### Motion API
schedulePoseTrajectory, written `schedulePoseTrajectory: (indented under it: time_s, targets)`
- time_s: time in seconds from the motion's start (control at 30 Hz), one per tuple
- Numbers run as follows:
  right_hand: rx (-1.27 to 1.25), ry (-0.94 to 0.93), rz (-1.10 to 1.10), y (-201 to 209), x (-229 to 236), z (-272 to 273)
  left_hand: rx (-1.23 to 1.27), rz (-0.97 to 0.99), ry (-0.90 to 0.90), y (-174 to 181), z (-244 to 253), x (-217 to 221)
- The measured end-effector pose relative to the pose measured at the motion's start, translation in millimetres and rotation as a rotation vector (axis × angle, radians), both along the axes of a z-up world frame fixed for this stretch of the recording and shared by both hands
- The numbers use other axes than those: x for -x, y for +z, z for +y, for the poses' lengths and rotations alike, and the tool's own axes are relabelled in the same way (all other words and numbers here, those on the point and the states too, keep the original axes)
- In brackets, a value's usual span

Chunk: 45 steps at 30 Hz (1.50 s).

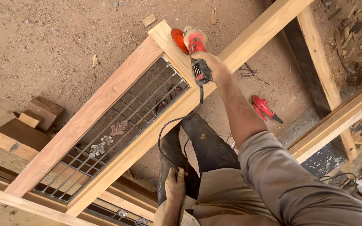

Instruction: The person uses an angle grinder to sand the wooden members of window and door frames laid on the workshop floor, moving around the frames to grind different rails and edges, and finally sets the grinder down on the floor.

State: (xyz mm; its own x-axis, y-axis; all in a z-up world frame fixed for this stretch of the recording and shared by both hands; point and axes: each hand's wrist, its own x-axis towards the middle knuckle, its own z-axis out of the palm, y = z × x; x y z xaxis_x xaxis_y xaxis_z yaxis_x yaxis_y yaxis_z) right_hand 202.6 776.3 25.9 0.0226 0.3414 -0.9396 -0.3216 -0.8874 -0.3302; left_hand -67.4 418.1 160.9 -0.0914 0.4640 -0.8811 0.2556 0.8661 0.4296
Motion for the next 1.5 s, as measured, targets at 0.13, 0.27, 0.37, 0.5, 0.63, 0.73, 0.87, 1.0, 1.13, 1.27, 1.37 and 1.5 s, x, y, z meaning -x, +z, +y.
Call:
schedulePoseTrajectory:
  time_s: [0.13,0.27,0.37,0.5,0.63,0.73,0.87,1.0,1.13,1.27,1.37,1.5]
  targets:
    - [0.012,-0.092,0.089,-24,-35,-80,-0.007,-0.071,0.096,-7,-3,14]
    - [0.026,-0.223,0.195,-1,-42,-110,0.006,-0.008,-0.073,6,3,25]
    - [-0.006,-0.289,0.209,21,-45,-112,0.02,-0.049,-0.077,6,14,31]
    - [-0.009,-0.29,0.17,16,-47,-116,-0.052,-0.027,-0.17,5,10,34]
    - [-0.013,-0.238,0.16,-6,-38,-109,-0.056,-0.036,-0.156,3,16,34]
    - [0.008,-0.218,0.07,-7,-14,-92,-0.038,-0.027,-0.157,-2,10,40]
    - [-0.088,-0.153,0.073,24,40,-23,0.017,-0.058,-0.22,-6,4,51]
    - [-0.297,-0.072,0.102,2,99,37,0.012,-0.127,-0.17,-27,-9,62]
    - [-0.365,0.038,0.064,32,126,42,-0.053,-0.176,-0.07,-30,-3,70]
    - [-0.373,0.152,0.029,96,81,-7,-0.024,-0.175,0.02,-31,15,62]
    - [-0.254,0.248,-0.019,137,16,-33,-0.1,-0.099,-0.13,-21,30,37]
    - [-0.075,0.596,-0.329,116,-79,-62,-0.103,-0.052,-0.269,1,46,-11]
